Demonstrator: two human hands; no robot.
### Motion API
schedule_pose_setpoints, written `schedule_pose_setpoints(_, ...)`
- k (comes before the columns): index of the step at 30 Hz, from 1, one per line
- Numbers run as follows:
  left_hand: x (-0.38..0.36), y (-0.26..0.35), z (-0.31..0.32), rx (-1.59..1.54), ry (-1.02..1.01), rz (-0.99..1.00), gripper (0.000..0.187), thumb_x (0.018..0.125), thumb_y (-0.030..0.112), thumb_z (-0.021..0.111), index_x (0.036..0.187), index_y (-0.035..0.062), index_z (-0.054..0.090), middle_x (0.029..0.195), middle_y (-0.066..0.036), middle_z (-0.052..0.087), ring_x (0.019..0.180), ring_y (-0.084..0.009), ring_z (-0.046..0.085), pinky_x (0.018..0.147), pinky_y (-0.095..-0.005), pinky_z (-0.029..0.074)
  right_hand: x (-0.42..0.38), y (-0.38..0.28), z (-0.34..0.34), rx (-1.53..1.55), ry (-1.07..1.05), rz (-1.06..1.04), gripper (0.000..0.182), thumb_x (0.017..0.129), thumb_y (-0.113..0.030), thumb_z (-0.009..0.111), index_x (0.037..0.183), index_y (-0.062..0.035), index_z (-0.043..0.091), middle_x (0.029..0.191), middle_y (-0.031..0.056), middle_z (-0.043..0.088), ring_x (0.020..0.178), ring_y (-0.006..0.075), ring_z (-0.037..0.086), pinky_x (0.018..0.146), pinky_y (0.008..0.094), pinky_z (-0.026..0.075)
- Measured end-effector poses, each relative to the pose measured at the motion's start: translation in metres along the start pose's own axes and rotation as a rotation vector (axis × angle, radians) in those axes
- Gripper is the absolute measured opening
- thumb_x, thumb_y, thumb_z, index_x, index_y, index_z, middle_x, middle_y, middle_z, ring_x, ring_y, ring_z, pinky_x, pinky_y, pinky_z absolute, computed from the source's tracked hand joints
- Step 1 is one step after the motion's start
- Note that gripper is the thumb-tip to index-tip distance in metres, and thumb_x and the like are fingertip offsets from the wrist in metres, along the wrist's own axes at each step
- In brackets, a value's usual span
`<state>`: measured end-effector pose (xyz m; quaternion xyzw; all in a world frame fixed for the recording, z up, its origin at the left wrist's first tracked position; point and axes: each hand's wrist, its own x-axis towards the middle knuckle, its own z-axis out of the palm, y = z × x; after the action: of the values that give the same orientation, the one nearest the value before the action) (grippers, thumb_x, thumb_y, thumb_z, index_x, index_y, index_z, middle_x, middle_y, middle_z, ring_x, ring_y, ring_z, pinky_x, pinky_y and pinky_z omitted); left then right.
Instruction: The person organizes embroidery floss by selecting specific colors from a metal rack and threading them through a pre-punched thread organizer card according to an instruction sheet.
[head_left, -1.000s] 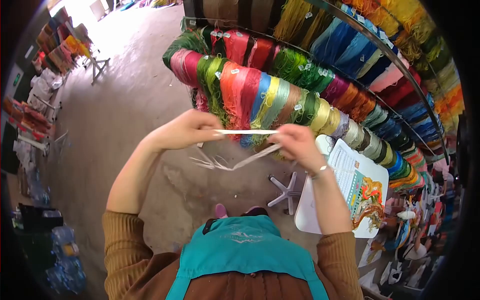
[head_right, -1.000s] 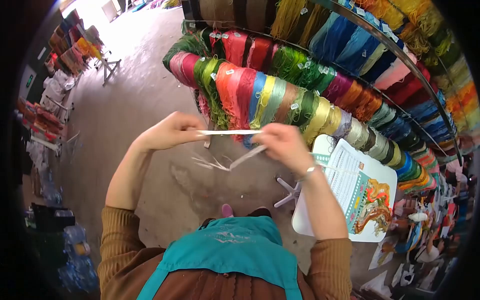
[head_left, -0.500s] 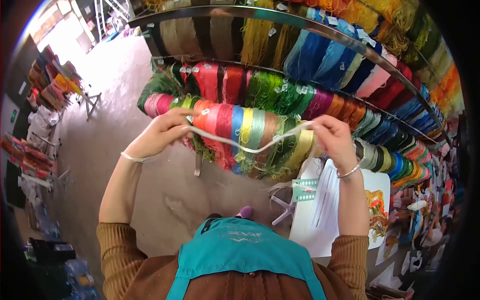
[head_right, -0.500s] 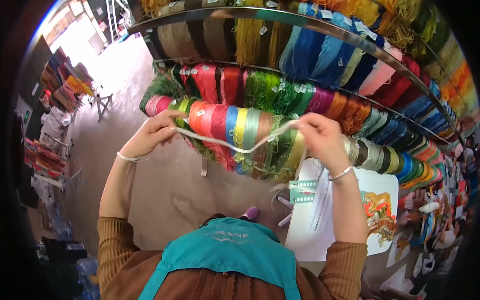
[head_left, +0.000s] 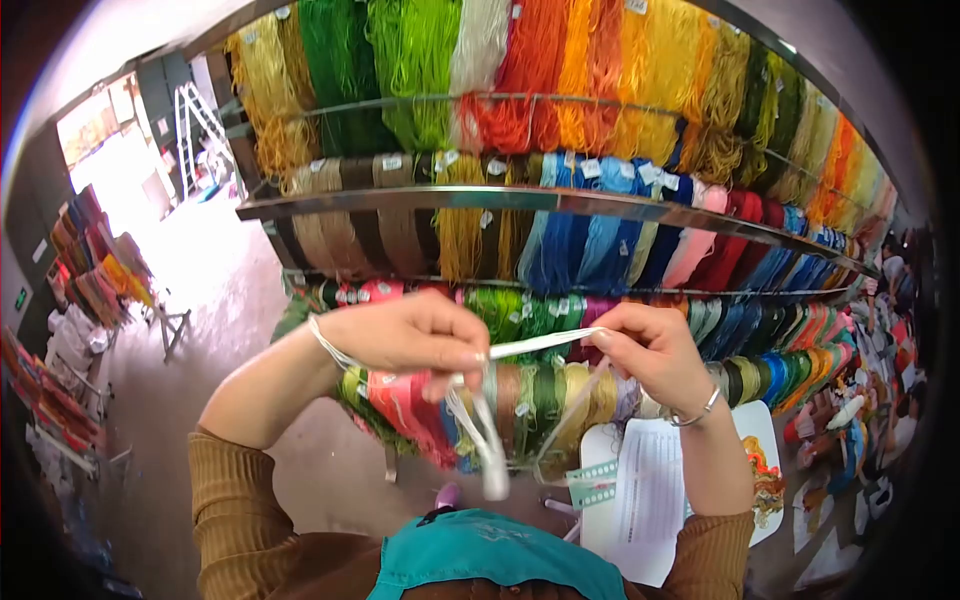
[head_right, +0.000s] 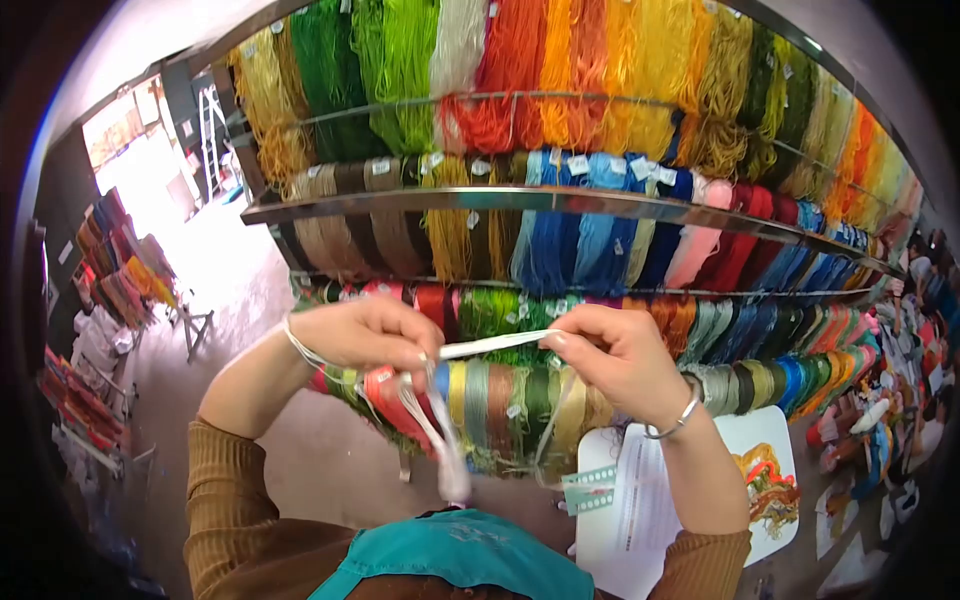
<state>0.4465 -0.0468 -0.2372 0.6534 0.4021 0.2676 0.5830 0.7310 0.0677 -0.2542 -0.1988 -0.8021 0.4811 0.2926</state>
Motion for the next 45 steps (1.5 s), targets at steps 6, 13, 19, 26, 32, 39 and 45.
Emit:
schedule_pose_setpoints(6, 0.003, 0.077, -0.04, 0.177, 0.16, 0.083, 0.024, 0.098, 0.02, 0.057, 0.089, -0.0012, 0.063, 0.081, -0.005, 0.065, 0.062, -0.0071, 0.058, 0.056, -0.0208, 0.047, 0.019, -0.039, -0.017, -0.069, 0.095, -0.12, 0.014, 0.092, -0.012, 0.063, 0.091, 0.0015, 0.068, 0.07, -0.0032, 0.059, 0.061, 0.0025, 0.052, 0.054, 0.0194, 0.042)
schedule_pose_setpoints(13, 0.0, 0.061, -0.1, 0.379, 0.023, 0.129, 0.037, 0.097, 0.023, 0.059, 0.129, 0.0039, 0.059, 0.148, -0.012, 0.039, 0.114, -0.0168, 0.057, 0.089, -0.0318, 0.05, 0.067, -0.101, -0.039, 0.035, 0.179, -0.376, 0.02, 0.095, -0.017, 0.059, 0.09, -0.0001, 0.067, 0.071, 0.0018, 0.064, 0.065, 0.0066, 0.058, 0.065, 0.0194, 0.047)
schedule_pose_setpoints(19, -0.027, 0.049, -0.149, 0.489, 0.443, 0.074, 0.035, 0.098, 0.028, 0.057, 0.123, 0.0034, 0.062, 0.106, -0.004, 0.067, 0.094, -0.0091, 0.061, 0.08, -0.0277, 0.053, 0.111, -0.148, -0.057, 0.11, 0.111, -0.353, 0.021, 0.098, -0.019, 0.055, 0.091, -0.0021, 0.064, 0.056, -0.0095, 0.037, 0.046, -0.002, 0.028, 0.041, 0.0168, 0.021)
schedule_pose_setpoints(26, 0.008, 0.12, -0.106, 0.268, 0.493, 0.761, 0.059, 0.096, 0.032, 0.059, 0.142, 0.0008, 0.039, 0.133, -0.017, 0.054, 0.126, -0.022, 0.051, 0.104, -0.037, 0.043, 0.18, -0.196, -0.016, -0.236, -0.127, -0.364, 0.024, 0.099, -0.023, 0.053, 0.096, -0.0016, 0.062, 0.053, -0.0106, 0.035, 0.041, -0.003, 0.026, 0.036, 0.0168, 0.018)
schedule_pose_setpoints(32, -0.002, 0.17, -0.103, 0.117, 0.418, 0.654, 0.03, 0.101, 0.027, 0.051, 0.113, 0.0007, 0.057, 0.06, 0.009, 0.033, 0.049, -0.0013, 0.037, 0.047, -0.0167, 0.043, 0.187, -0.241, -0.023, -0.107, -0.02, -0.274, 0.018, 0.096, -0.017, 0.059, 0.094, 0.0, 0.064, 0.053, -0.0082, 0.038, 0.043, 0.0025, 0.028, 0.039, 0.0196, 0.021)
schedule_pose_setpoints(39, -0.085, 0.196, -0.152, 0.248, 0.586, 0.748, 0.025, 0.102, 0.028, 0.047, 0.1, 0.0069, 0.06, 0.057, 0.009, 0.036, 0.044, -0.0016, 0.028, 0.037, -0.0192, 0.022, 0.211, -0.222, -0.052, -0.272, -0.113, -0.526, 0.023, 0.1, -0.025, 0.053, 0.098, -0.0033, 0.061, 0.055, -0.01, 0.035, 0.042, -0.0022, 0.025, 0.037, 0.0167, 0.017)
schedule_pose_setpoints(45, -0.18, 0.233, -0.193, 0.659, 1.283, 0.645, 0.021, 0.103, 0.023, 0.045, 0.098, 0.0054, 0.056, 0.055, 0.009, 0.032, 0.044, -0.0029, 0.027, 0.037, -0.0211, 0.02, 0.233, -0.218, -0.036, -0.052, -0.345, -0.474, 0.019, 0.1, -0.024, 0.053, 0.099, -0.0053, 0.058, 0.056, -0.0107, 0.027, 0.042, -0.0018, 0.021, 0.037, 0.0172, 0.016)
